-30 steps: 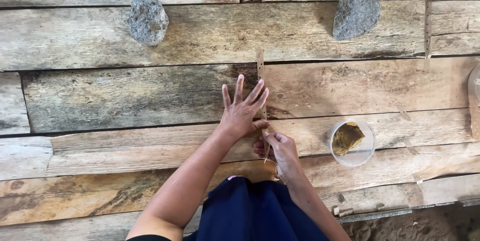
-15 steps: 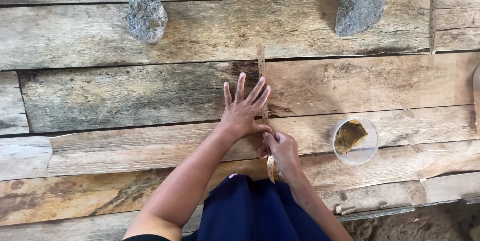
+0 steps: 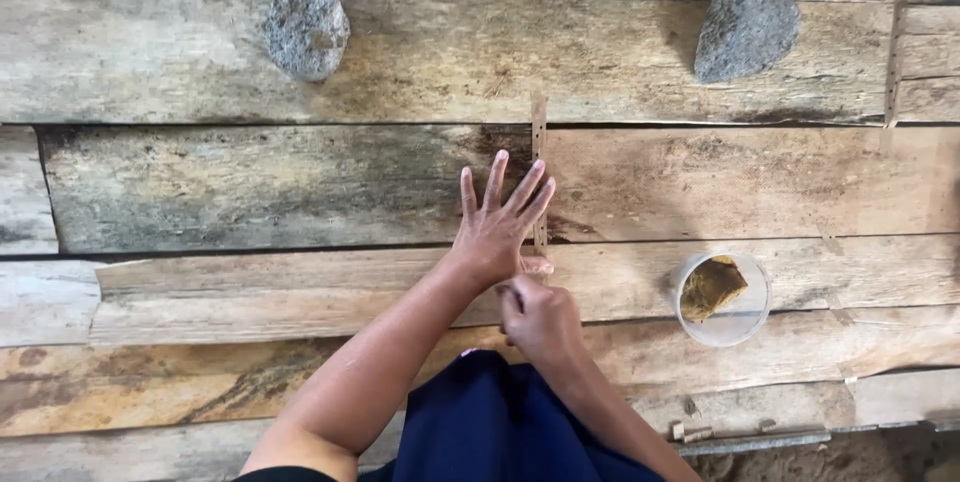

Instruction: Applying adhesive to thin wood veneer strips using an applicator stick and bonding them to a wooden board.

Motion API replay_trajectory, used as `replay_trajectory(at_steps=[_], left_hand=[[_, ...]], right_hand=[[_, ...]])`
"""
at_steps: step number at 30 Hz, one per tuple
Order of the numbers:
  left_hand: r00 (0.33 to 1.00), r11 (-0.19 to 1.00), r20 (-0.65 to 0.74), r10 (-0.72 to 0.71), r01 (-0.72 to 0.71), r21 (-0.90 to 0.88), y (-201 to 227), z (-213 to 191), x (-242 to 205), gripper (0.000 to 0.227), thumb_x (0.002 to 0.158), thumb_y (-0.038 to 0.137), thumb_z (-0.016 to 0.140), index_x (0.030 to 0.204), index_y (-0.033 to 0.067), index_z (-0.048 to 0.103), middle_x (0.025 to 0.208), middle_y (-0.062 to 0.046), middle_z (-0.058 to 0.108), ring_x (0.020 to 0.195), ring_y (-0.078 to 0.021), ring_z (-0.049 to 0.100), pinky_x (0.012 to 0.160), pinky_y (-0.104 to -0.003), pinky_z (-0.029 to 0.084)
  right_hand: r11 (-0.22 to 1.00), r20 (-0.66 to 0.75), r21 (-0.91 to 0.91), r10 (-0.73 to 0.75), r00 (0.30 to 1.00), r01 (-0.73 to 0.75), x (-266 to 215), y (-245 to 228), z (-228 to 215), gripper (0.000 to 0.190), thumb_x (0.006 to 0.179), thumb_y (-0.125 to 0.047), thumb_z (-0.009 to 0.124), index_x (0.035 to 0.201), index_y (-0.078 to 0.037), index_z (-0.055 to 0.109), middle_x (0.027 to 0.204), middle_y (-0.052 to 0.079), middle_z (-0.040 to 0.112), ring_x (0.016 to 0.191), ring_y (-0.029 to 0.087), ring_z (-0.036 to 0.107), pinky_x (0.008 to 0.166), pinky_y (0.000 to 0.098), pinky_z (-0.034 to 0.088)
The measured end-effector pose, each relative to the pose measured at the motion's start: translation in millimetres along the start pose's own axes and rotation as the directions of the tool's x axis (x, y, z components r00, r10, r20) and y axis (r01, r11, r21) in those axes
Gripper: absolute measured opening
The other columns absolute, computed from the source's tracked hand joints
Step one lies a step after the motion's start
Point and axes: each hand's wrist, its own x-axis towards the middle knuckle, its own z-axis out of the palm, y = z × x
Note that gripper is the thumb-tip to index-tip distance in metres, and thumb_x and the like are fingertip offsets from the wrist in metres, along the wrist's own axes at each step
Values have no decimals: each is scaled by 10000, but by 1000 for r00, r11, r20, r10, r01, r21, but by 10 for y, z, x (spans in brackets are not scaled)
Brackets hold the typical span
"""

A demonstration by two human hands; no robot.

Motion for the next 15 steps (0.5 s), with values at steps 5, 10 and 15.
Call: replay_trajectory(at_steps=[5, 10, 15], left_hand=[[997, 998, -74, -4, 9, 59, -112, 51, 57, 1137, 728, 681, 757, 1638, 285, 203, 1734, 6, -16, 1554, -434, -107, 1167, -747, -52], [988, 999, -154, 33, -38, -29, -131, 240, -20, 1145, 709, 665, 799, 1628, 246, 260, 1721, -72, 102, 1562, -427, -37, 1180, -725, -16], [948, 992, -294, 123, -120, 26, -153, 271, -65, 1120, 650, 781, 708, 1552, 205, 380, 1544, -74, 356, 1559, -381, 93, 1212, -715, 39]], right_hand=[[954, -429, 1, -272, 862, 301, 524, 110, -592, 175, 1025, -275, 604, 943, -146, 690, 746, 84, 729, 756, 268, 742, 714, 400, 579], [882, -622, -362, -470, 626, 303, 1317, 529, -648, 645, 989, -410, 661, 1365, 76, 468, 1412, 317, 500, 1358, 486, 431, 1130, 638, 326], [934, -515, -326, -307, 800, 149, 1574, 337, -392, 1052, 816, -811, 642, 1413, 13, 378, 1656, 331, 124, 1551, 456, 115, 1234, 609, 110]])
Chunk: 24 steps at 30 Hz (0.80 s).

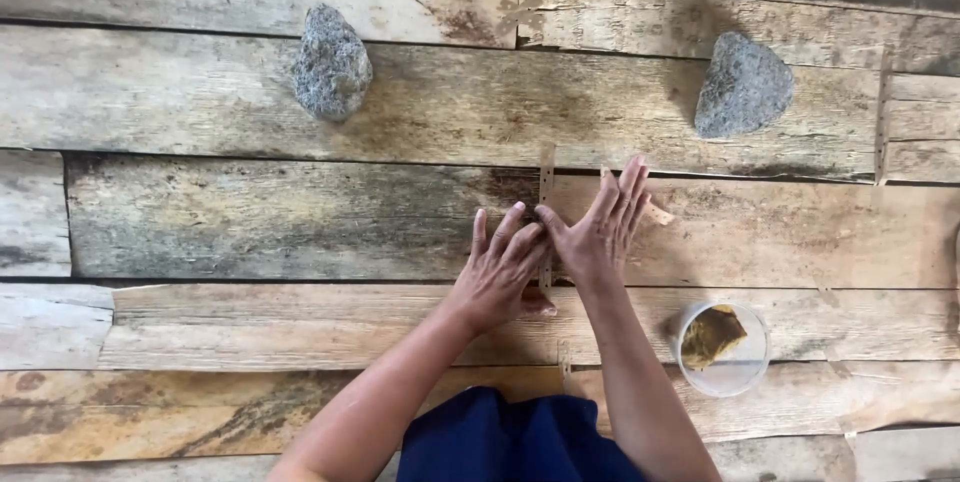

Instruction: Applying adhesive to thin wood veneer strips using an applicator stick and bonding them to a wooden board.

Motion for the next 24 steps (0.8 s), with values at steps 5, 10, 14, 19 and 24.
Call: replay_trajectory(at_steps=[5, 10, 14, 19, 24], left_hand=[[1000, 999, -9, -7, 7, -41, -16, -4, -5, 1101, 632, 758, 711, 1535, 202, 414, 1528, -68, 392, 1559, -368, 115, 1218, -711, 43], [1000, 999, 7, -9, 9, -49, -13, 21, -7, 1059, 672, 780, 685, 1520, 194, 439, 1536, -73, 382, 1567, -373, 87, 1214, -718, 38], [999, 999, 31, -14, 15, -52, -34, -22, 21, 1057, 690, 780, 676, 1536, 202, 413, 1547, -73, 367, 1570, -373, 68, 1212, -722, 35], [997, 998, 73, -15, 19, -64, -29, 8, 17, 1068, 687, 793, 668, 1543, 215, 398, 1555, -70, 352, 1574, -367, 52, 1211, -723, 34], [996, 1000, -83, 22, -22, -7, -41, 72, 3, 1132, 650, 798, 704, 1551, 188, 391, 1591, -96, 337, 1575, -385, 78, 1220, -702, 48]], right_hand=[[997, -27, 64, 41, 999, -39, 272, 7, 150, 1072, 816, -772, 690, 1447, 21, 340, 1657, 323, 75, 1547, 476, 77, 1211, 685, 98], [999, -52, 54, 10, 999, -7, 485, 111, 304, 1137, 760, -791, 740, 1496, -27, 331, 1676, 264, 52, 1557, 451, 49, 1190, 734, 115], [998, 12, 57, 6, 1000, -7, 324, 74, 145, 1259, 700, -967, 559, 1515, -35, 326, 1681, 270, 26, 1557, 448, 23, 1179, 737, 73], [997, 22, 54, 52, 998, -53, 402, 112, 245, 1282, 703, -998, 535, 1509, -24, 327, 1672, 282, 21, 1557, 443, 19, 1190, 718, 60], [997, -42, 39, -68, 997, 70, 529, 168, 350, 1274, 705, -1035, 473, 1501, -46, 363, 1677, 273, 20, 1562, 426, 5, 1190, 710, 23]])
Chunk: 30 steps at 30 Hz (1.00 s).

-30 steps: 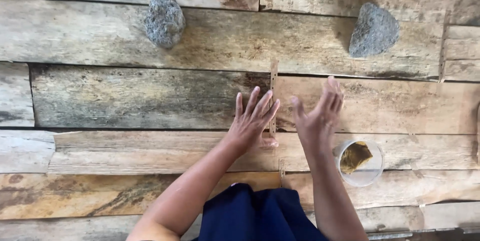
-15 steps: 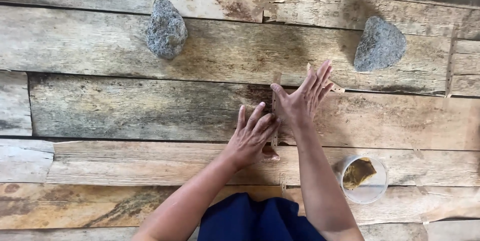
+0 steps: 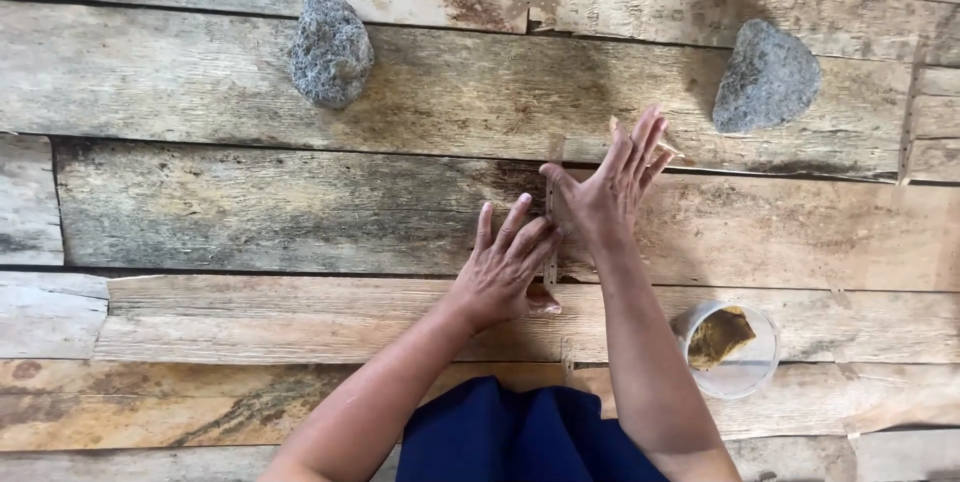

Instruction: Applying adhesive to thin wood veneer strips using an applicator stick and bonding them to a wooden board.

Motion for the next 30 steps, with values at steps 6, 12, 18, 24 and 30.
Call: replay_trajectory(at_steps=[6, 12, 18, 24, 30], left_hand=[[999, 1000, -36, 27, -26, 3, -32, 59, -23, 1307, 588, 788, 751, 1624, 166, 254, 1699, -148, 159, 1568, -433, 59, 1202, -719, 75], [999, 998, 39, 26, -24, -52, -2, -22, 3, 1350, 587, 741, 803, 1624, 118, 204, 1707, -174, 117, 1562, -454, 35, 1193, -738, 60], [995, 995, 77, 60, -53, -90, 18, -132, -16, 1385, 545, 752, 802, 1628, 137, 197, 1712, -163, 108, 1561, -462, 22, 1186, -756, 61], [1000, 990, 9, -18, 19, -138, 4, -48, -14, 690, 1050, 503, 404, 1635, 169, 256, 1734, -64, 46, 1573, -374, -73, 1212, -644, -32], [951, 989, -272, -145, 134, -60, 69, 24, -12, 599, 1051, 351, 463, 1596, 124, 360, 1699, -128, 213, 1563, -419, 89, 1201, -661, 44]], right_hand=[[994, 1, -61, -85, 996, 85, -431, 87, -180, 1216, 689, -949, 545, 1475, -37, 381, 1695, 255, 56, 1568, 442, 53, 1177, 730, 42], [995, 61, -9, -95, 994, 96, -922, 253, -196, 1194, 693, -958, 570, 1469, -66, 406, 1706, 229, 36, 1567, 435, 50, 1164, 748, 53], [991, 58, 27, -136, 989, 135, -1357, 148, -421, 1190, 621, -800, 711, 1503, -70, 385, 1714, 219, 57, 1567, 450, 55, 1127, 789, 106], [987, 50, -20, -157, 986, 158, -1805, 115, -497, 1106, 669, -827, 707, 1433, -78, 426, 1714, 214, 76, 1562, 420, 105, 1148, 763, 114], [987, -21, -68, -150, 988, 148, -1906, 99, -494, 758, 906, -740, 520, 1370, -141, 483, 1701, 130, 232, 1575, 311, 146, 1196, 685, 38]])
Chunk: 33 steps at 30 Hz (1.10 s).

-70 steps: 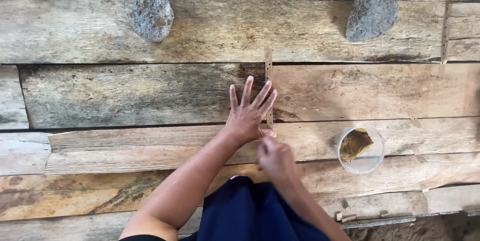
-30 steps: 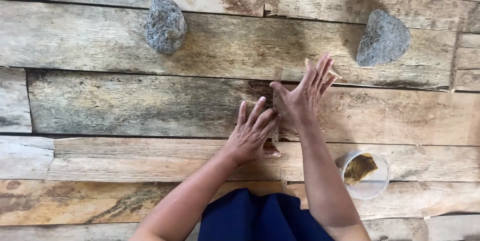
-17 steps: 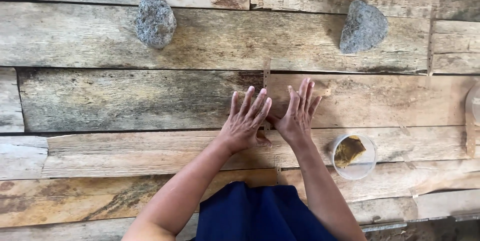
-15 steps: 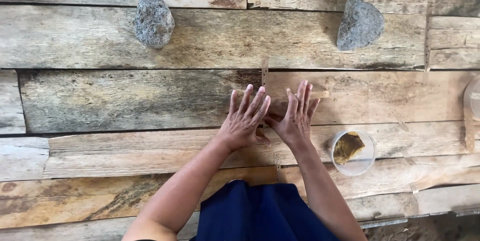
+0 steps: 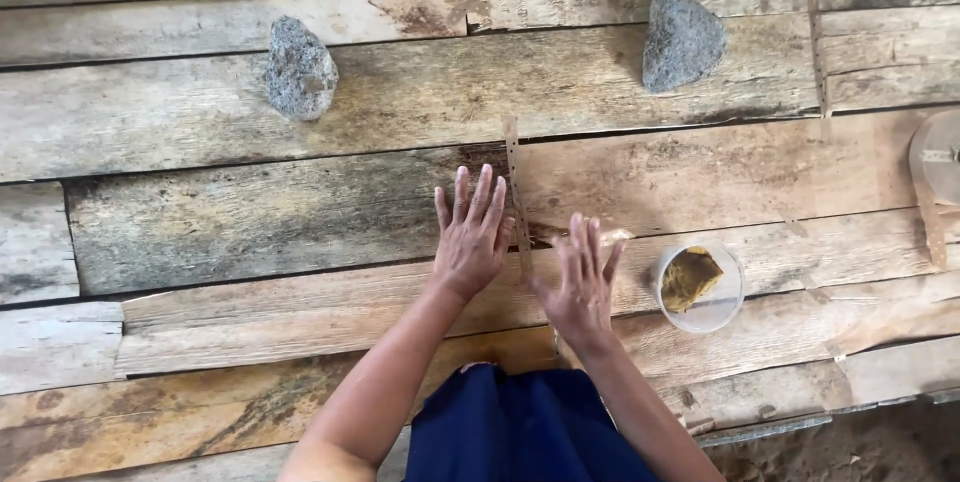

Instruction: Applying adhesive to thin wood veneer strips using an applicator stick and bonding them to a wooden board.

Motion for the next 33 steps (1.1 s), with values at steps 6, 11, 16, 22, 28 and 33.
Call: replay_trajectory(at_steps=[6, 11, 16, 22, 28, 33], left_hand=[[969, 993, 234, 77, -95, 70, 0, 35, 15, 631, 1039, 507, 347, 1629, 305, 250, 1705, 34, 205, 1562, -429, 52, 1161, -753, 30], [968, 990, 230, 97, -118, 79, 29, 4, 30, 598, 1040, 507, 353, 1592, 277, 338, 1675, 42, 285, 1560, -410, 100, 1163, -748, 58], [960, 996, 270, 74, -84, 28, 10, -40, 95, 595, 1025, 486, 387, 1564, 235, 390, 1672, 23, 291, 1560, -415, 90, 1157, -753, 79], [956, 999, 289, 48, -51, 2, 42, -116, 115, 610, 1005, 508, 452, 1549, 235, 418, 1673, 29, 290, 1563, -399, 107, 1160, -754, 104], [953, 999, 299, 51, -47, -18, 35, -184, 153, 601, 1013, 495, 462, 1548, 223, 420, 1673, 12, 285, 1562, -401, 116, 1159, -756, 115], [952, 999, 303, 46, -44, -13, 42, -167, 168, 594, 1009, 478, 487, 1540, 220, 429, 1674, 7, 282, 1561, -401, 124, 1166, -750, 127]], right_hand=[[994, -166, 17, 107, 980, -106, 1118, 123, 113, 734, 857, -601, 751, 1299, -62, 519, 1624, 168, 367, 1510, 436, 283, 1079, 818, 169], [996, -191, 16, 85, 978, -84, 1699, 75, 310, 822, 747, -655, 798, 1266, -78, 528, 1559, 174, 456, 1503, 417, 308, 1110, 785, 134], [989, -91, 37, 143, 986, -140, 2034, 30, 394, 894, 720, -695, 794, 1297, -72, 517, 1659, 189, 298, 1538, 443, 200, 1148, 764, 76], [978, 35, 22, 205, 978, -206, 2298, 185, 595, 979, 772, -927, 590, 1343, -139, 487, 1702, 190, 121, 1555, 451, 57, 1148, 790, 53], [990, 18, -23, 143, 990, -143, 2305, 148, 455, 1011, 837, -995, 387, 1352, -133, 508, 1707, 192, 58, 1552, 447, 12, 1167, 760, 44], [991, 59, 22, 130, 990, -132, 2195, 254, 589, 1074, 747, -1023, 485, 1374, -151, 473, 1698, 222, 5, 1539, 498, -8, 1140, 796, 63]])
